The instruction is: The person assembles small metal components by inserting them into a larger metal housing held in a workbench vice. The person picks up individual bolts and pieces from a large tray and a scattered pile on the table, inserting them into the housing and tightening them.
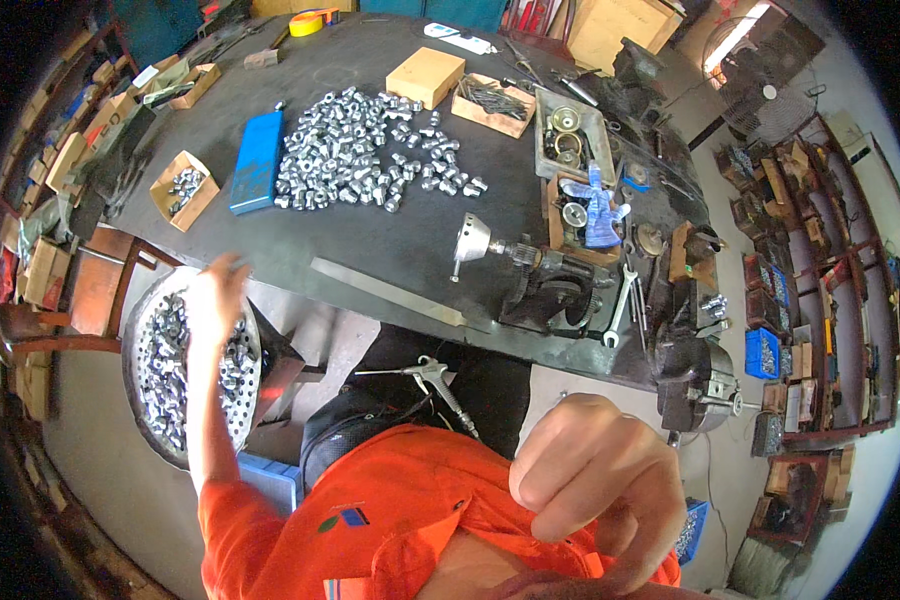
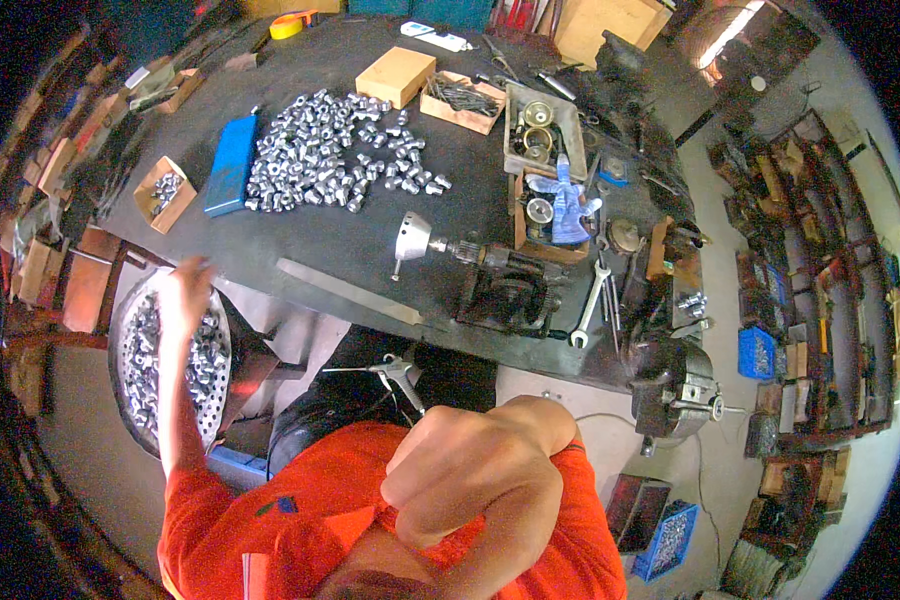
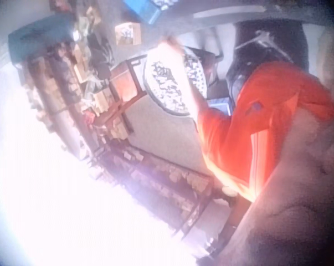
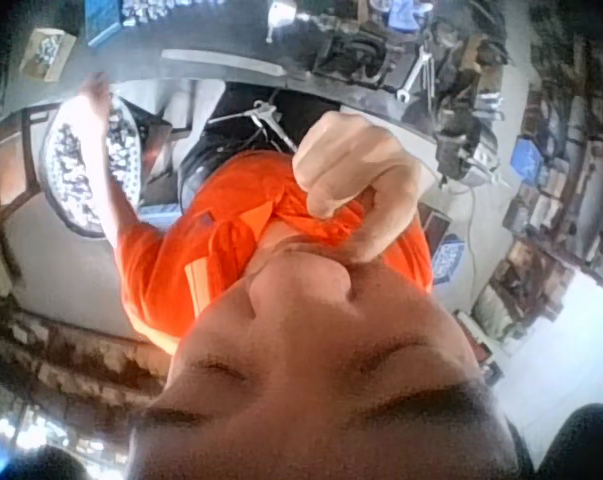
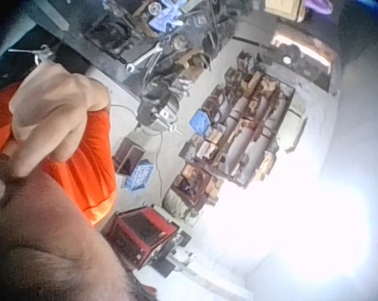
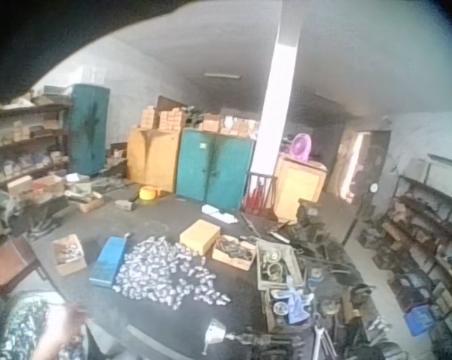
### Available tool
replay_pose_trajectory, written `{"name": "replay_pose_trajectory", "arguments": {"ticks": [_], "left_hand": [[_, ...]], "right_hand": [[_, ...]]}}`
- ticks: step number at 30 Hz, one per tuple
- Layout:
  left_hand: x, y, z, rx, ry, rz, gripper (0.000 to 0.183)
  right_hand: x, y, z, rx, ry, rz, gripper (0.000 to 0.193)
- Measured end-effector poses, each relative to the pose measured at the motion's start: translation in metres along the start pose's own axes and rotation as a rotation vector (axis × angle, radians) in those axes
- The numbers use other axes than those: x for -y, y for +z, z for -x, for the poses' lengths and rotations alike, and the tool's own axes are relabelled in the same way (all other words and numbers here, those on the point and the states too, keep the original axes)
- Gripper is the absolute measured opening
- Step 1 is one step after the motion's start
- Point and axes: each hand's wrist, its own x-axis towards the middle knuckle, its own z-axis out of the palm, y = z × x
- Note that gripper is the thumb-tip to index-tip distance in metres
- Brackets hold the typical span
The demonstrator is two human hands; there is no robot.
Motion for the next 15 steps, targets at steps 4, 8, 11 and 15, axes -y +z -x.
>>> {"name": "replay_pose_trajectory", "arguments": {"ticks": [4, 8, 11, 15], "left_hand": [[-0.101, 0.076, -0.048, 0.007, 0.397, 0.172, 0.014], [-0.144, 0.145, -0.087, 0.067, 0.437, 0.013, 0.016], [-0.129, 0.188, -0.095, 0.19, 0.423, -0.122, 0.018], [-0.122, 0.187, -0.088, 0.17, 0.464, -0.062, 0.014]], "right_hand": [[0.013, -0.002, 0.019, -0.043, 0.099, 0.226, 0.021], [0.016, 0.011, 0.057, -0.41, 0.277, 0.502, 0.028], [0.02, 0.023, 0.115, -0.795, 0.519, 0.665, 0.042], [0.034, 0.029, 0.196, -1.206, 0.768, 0.753, 0.024]]}}
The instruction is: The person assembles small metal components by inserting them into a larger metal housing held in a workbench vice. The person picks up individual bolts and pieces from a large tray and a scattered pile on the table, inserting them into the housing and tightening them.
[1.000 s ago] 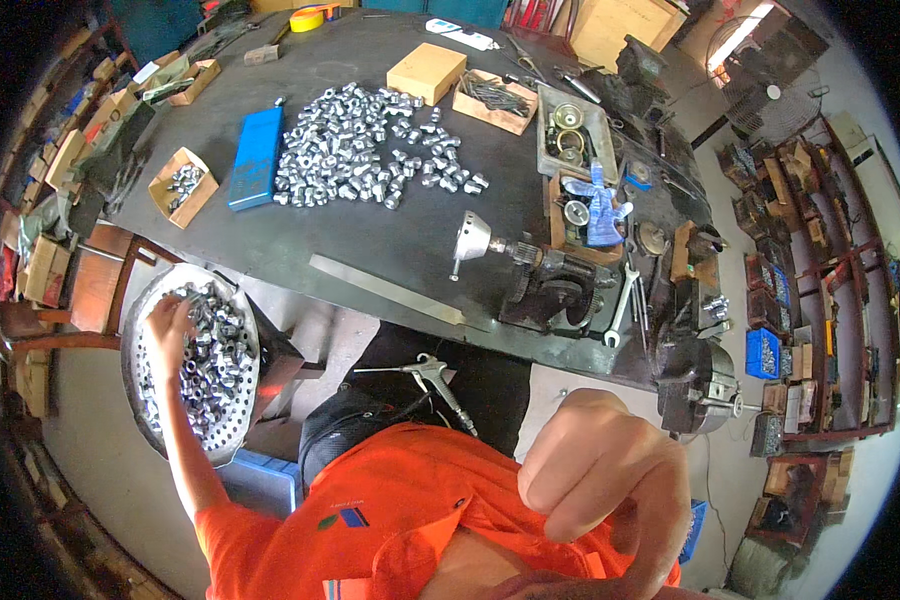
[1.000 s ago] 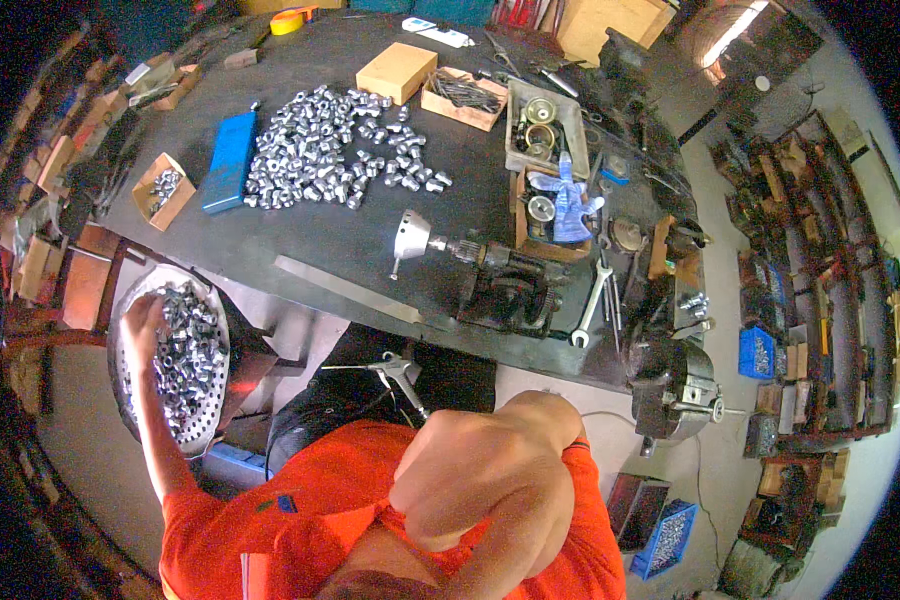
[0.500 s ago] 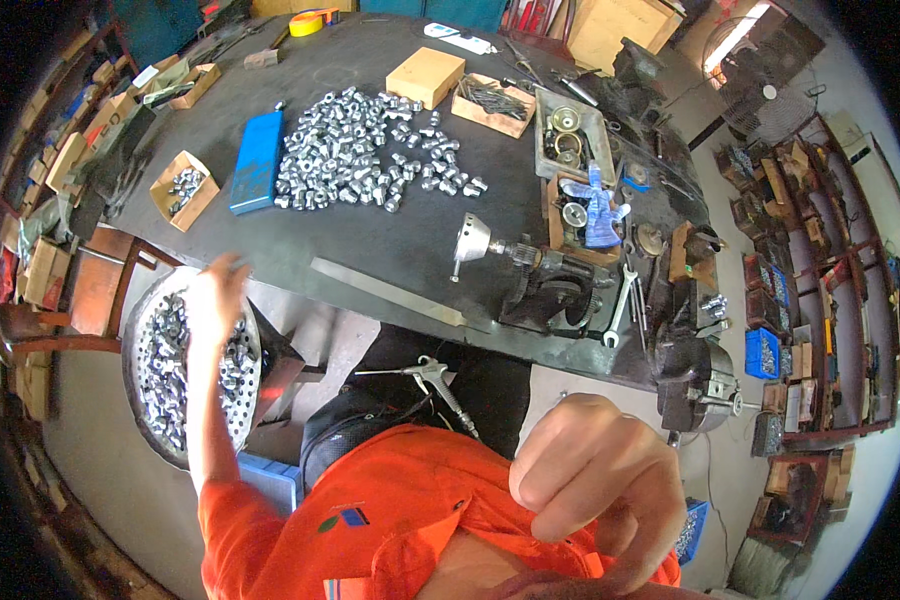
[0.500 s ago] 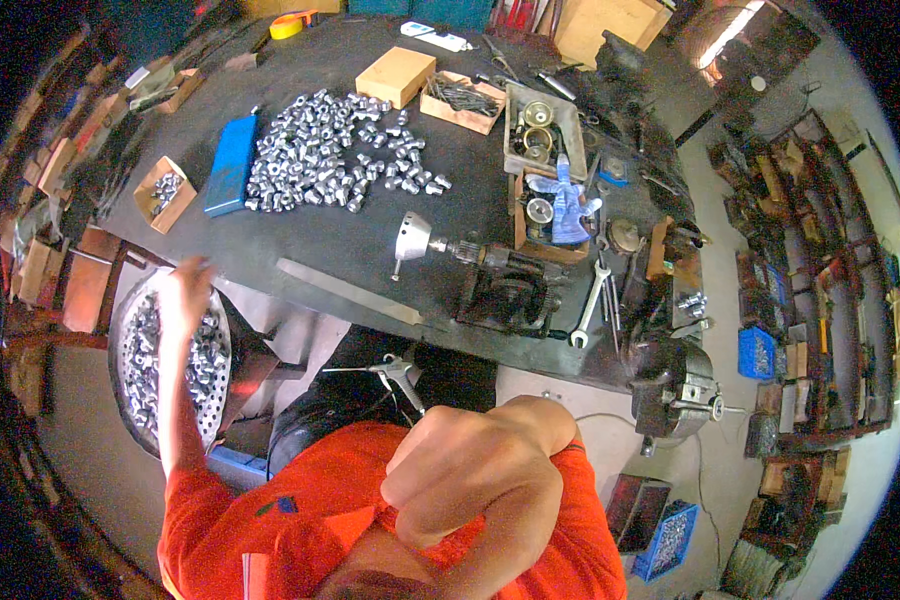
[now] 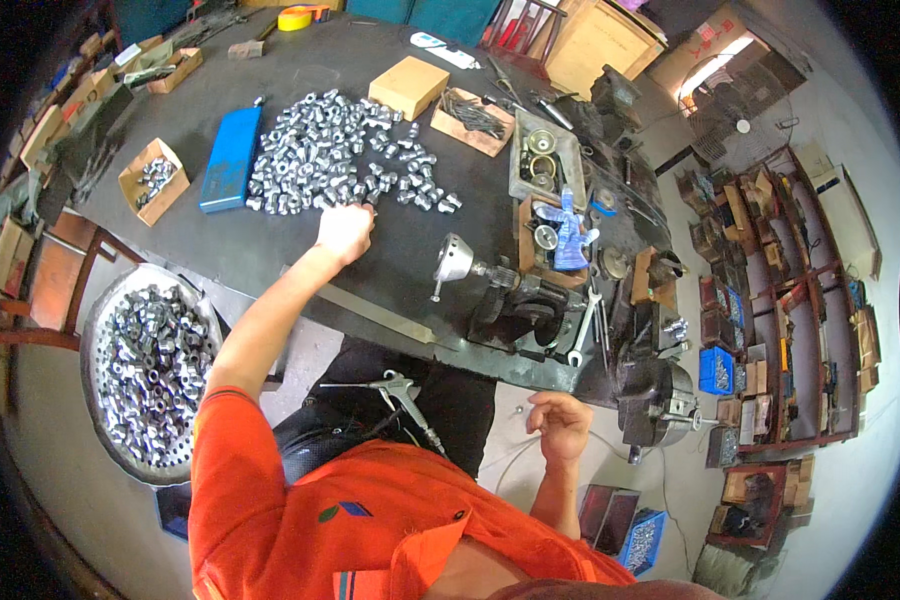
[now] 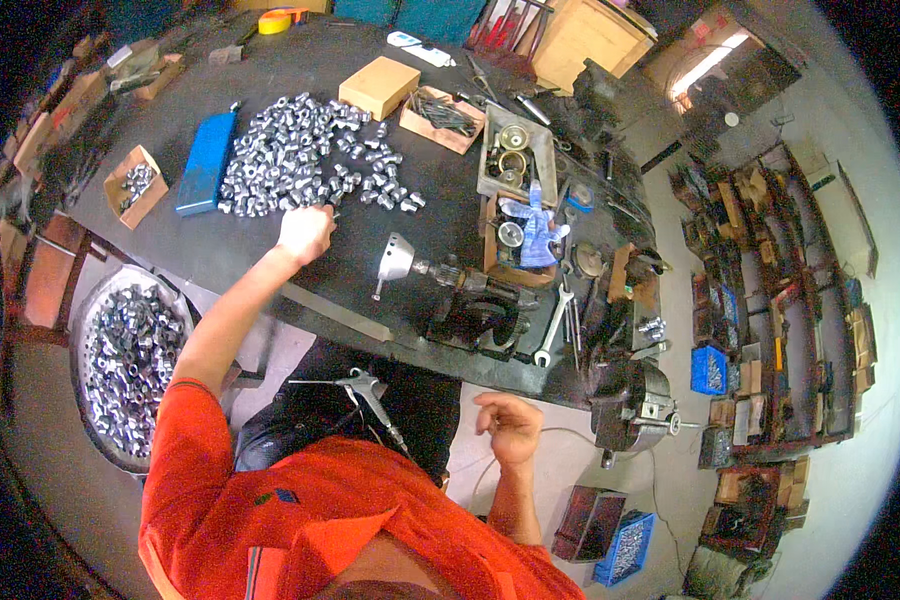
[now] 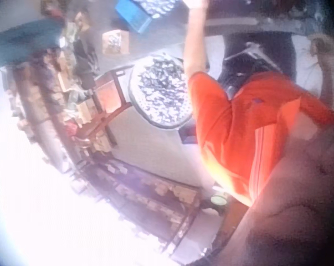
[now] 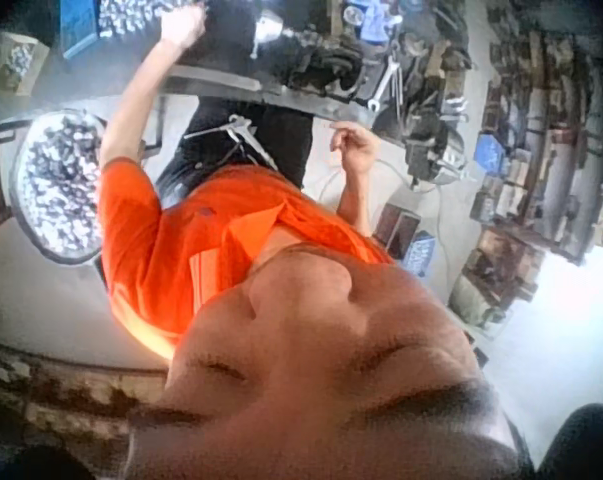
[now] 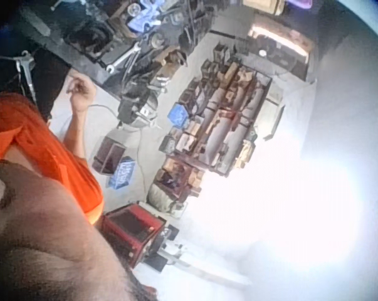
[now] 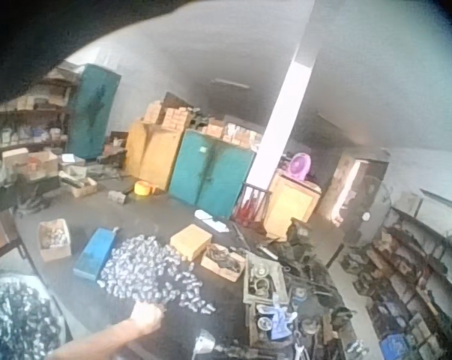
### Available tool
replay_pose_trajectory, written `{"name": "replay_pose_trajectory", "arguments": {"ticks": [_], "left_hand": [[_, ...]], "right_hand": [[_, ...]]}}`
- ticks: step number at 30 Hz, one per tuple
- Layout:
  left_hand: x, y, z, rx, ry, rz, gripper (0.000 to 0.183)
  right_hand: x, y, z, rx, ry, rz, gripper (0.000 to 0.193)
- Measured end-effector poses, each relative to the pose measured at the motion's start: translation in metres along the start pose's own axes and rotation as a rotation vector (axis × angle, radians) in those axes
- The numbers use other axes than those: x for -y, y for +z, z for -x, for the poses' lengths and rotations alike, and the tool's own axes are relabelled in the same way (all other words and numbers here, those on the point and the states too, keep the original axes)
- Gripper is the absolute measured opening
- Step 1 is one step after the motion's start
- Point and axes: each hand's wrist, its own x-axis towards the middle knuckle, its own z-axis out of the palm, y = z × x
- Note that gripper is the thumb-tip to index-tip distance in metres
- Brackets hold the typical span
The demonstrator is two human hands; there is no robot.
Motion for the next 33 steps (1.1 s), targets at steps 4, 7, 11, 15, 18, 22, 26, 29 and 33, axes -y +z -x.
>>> {"name": "replay_pose_trajectory", "arguments": {"ticks": [4, 7, 11, 15, 18, 22, 26, 29, 33], "left_hand": [[-0.023, -0.053, 0.025, 0.033, 0.051, 0.447, 0.017], [-0.041, -0.079, 0.036, 0.202, -0.034, 1.287, 0.02], [-0.061, -0.105, 0.032, 0.258, -0.018, 1.747, 0.017], [-0.063, -0.093, 0.027, 0.309, -0.046, 1.714, 0.016], [-0.064, -0.097, 0.022, 0.34, -0.031, 1.681, 0.017], [-0.06, -0.098, 0.02, 0.374, 0.045, 1.734, 0.014], [-0.06, -0.098, 0.018, 0.333, 0.144, 1.598, 0.019], [-0.064, -0.106, 0.02, 0.238, 0.194, 1.405, 0.019], [-0.062, -0.111, 0.023, 0.078, 0.317, 1.097, 0.016]], "right_hand": [[-0.043, -0.066, 0.005, -0.276, 0.051, 0.078, 0.029], [-0.061, -0.092, -0.018, -0.509, 0.128, 0.197, 0.026], [-0.07, -0.077, -0.054, -0.419, 0.037, -0.373, 0.04], [-0.079, -0.063, -0.09, -0.669, 0.037, -0.802, 0.035], [-0.091, -0.07, -0.096, -0.616, 0.084, -1.011, 0.032], [-0.085, -0.057, -0.097, -0.718, 0.122, -0.893, 0.026], [-0.067, -0.057, -0.085, -0.655, 0.066, -0.633, 0.021], [-0.039, -0.057, -0.081, -0.536, 0.056, -0.625, 0.015], [0.002, -0.051, -0.104, -0.472, -0.02, -0.573, 0.015]]}}
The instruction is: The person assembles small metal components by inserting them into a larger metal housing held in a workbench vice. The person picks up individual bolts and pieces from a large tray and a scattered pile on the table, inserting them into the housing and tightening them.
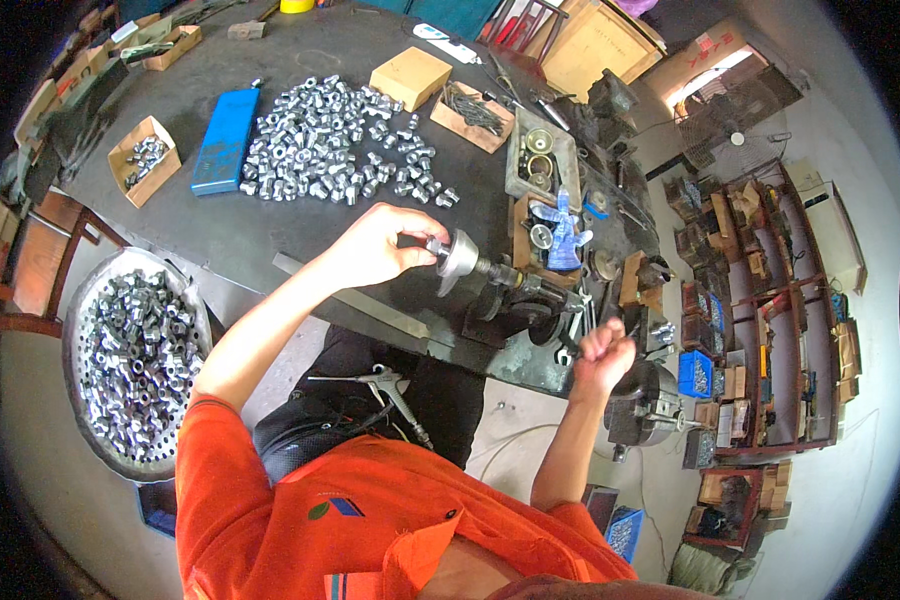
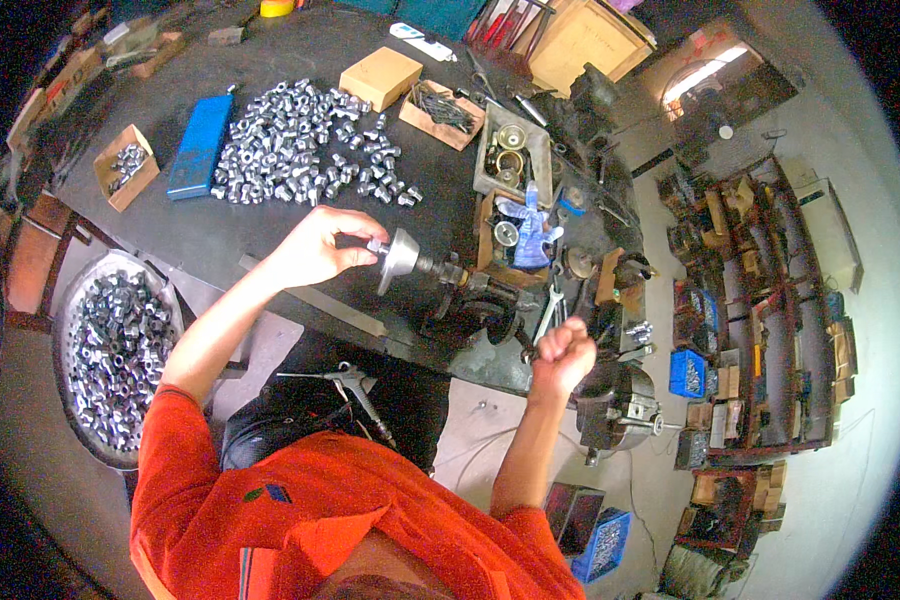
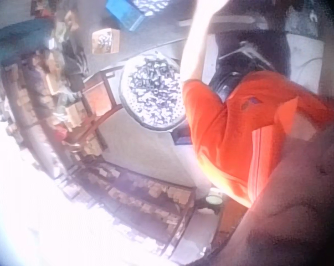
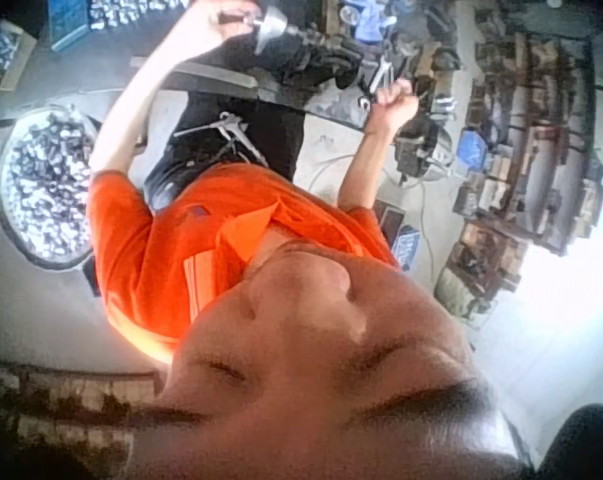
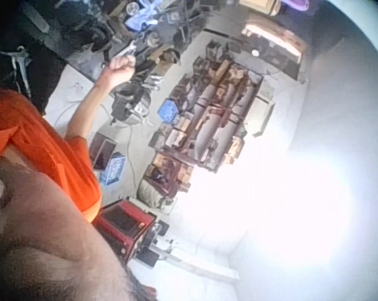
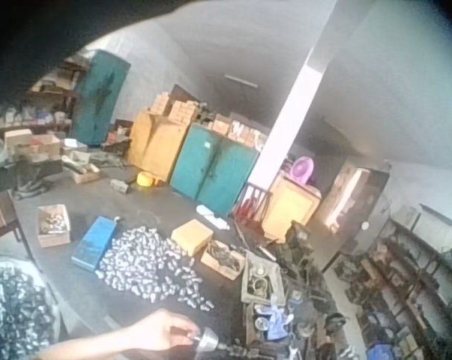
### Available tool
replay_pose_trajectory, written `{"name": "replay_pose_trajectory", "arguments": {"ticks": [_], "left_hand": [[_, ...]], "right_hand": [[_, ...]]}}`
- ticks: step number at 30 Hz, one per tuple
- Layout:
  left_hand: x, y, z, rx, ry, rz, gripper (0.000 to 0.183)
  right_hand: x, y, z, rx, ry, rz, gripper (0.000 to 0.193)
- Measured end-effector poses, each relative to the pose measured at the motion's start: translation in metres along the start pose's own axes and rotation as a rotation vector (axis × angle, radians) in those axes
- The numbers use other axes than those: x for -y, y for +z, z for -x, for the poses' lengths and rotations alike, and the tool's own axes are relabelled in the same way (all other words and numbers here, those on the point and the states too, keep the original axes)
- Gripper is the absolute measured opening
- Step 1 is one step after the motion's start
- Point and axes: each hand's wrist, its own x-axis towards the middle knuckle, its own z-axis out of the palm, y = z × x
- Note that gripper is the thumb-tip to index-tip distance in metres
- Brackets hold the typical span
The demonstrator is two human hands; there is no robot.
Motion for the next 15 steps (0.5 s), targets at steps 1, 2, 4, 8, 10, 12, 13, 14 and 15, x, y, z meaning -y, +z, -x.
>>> {"name": "replay_pose_trajectory", "arguments": {"ticks": [1, 2, 4, 8, 10, 12, 13, 14, 15], "left_hand": [[0.002, 0.002, 0.001, -0.029, -0.059, 0.114, 0.014], [0.006, 0.006, 0.003, -0.061, -0.118, 0.224, 0.012], [0.012, 0.011, 0.004, -0.102, -0.196, 0.35, 0.011], [0.011, 0.017, 0.001, -0.12, -0.219, 0.362, 0.015], [0.015, 0.019, 0.001, -0.117, -0.237, 0.418, 0.014], [0.011, 0.021, -0.002, -0.125, -0.24, 0.41, 0.013], [0.01, 0.021, -0.001, -0.135, -0.248, 0.403, 0.012], [0.013, 0.02, 0.001, -0.138, -0.231, 0.436, 0.011], [0.017, 0.019, 0.002, -0.141, -0.212, 0.47, 0.011]], "right_hand": [[0.004, 0.008, -0.01, 0.008, -0.009, -0.006, 0.015], [0.005, 0.015, -0.022, 0.02, -0.017, -0.015, 0.015], [-0.001, 0.023, -0.05, 0.013, -0.02, -0.019, 0.016], [-0.037, -0.006, -0.106, 0.088, -0.014, -0.072, 0.02], [-0.059, -0.025, -0.116, -0.008, 0.079, -0.018, 0.022], [-0.081, -0.056, -0.123, 0.001, 0.032, -0.012, 0.021], [-0.087, -0.054, -0.111, -0.143, 0.034, 0.114, 0.019], [-0.092, -0.039, -0.09, -0.285, 0.038, 0.248, 0.018], [-0.093, -0.043, -0.082, -0.32, 0.058, 0.271, 0.017]]}}
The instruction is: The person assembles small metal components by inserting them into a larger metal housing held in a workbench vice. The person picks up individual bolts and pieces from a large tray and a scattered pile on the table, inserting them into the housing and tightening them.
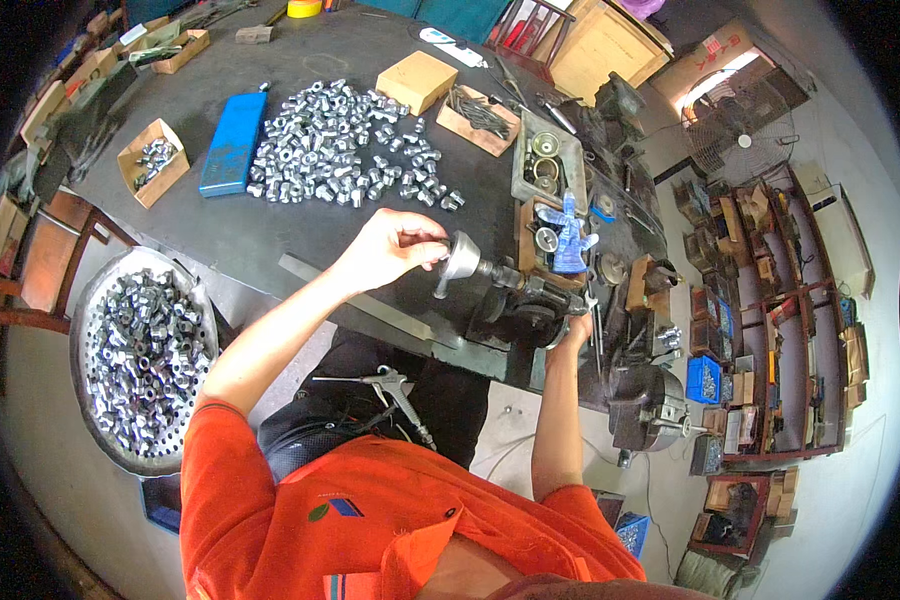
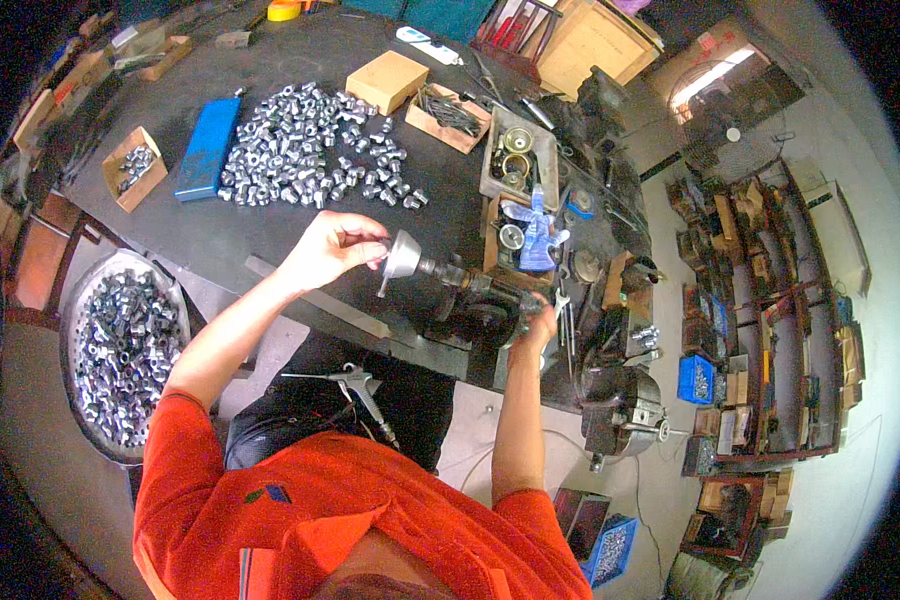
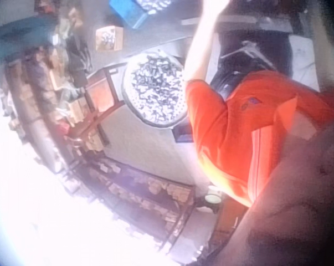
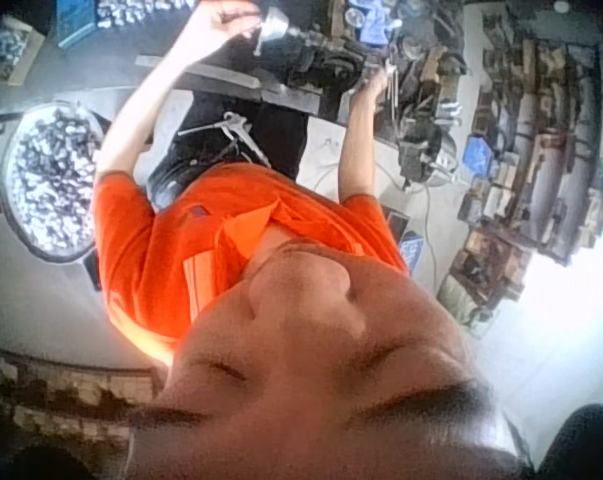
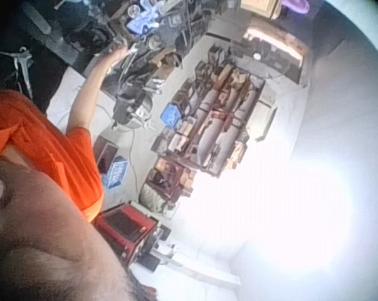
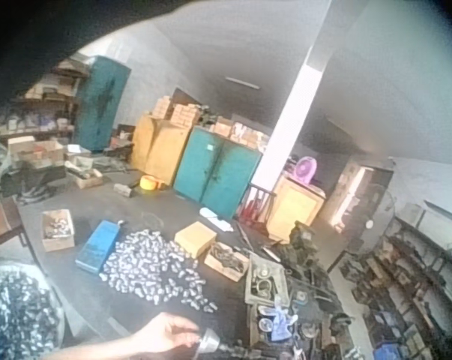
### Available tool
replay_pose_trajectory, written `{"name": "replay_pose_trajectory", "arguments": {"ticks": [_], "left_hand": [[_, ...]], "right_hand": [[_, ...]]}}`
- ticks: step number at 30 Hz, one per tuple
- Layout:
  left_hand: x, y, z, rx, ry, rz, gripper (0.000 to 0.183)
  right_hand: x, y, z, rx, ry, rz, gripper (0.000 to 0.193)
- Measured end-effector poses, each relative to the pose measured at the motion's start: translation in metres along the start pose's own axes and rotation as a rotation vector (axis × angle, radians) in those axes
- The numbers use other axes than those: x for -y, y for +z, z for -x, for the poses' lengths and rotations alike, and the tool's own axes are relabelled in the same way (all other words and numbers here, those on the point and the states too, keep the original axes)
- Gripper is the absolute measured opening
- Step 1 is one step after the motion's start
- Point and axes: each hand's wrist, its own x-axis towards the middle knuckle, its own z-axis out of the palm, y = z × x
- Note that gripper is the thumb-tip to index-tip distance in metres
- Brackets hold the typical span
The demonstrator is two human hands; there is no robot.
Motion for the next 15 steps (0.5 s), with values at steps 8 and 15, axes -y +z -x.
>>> {"name": "replay_pose_trajectory", "arguments": {"ticks": [8, 15], "left_hand": [[-0.003, -0.001, 0.005, 0.048, 0.002, -0.004, 0.018], [-0.004, 0.008, 0.002, -0.013, -0.134, -0.042, 0.032]], "right_hand": [[0.015, -0.038, 0.049, 0.145, 0.069, -0.037, 0.01], [0.005, -0.002, 0.012, 0.125, -0.064, -0.002, 0.013]]}}
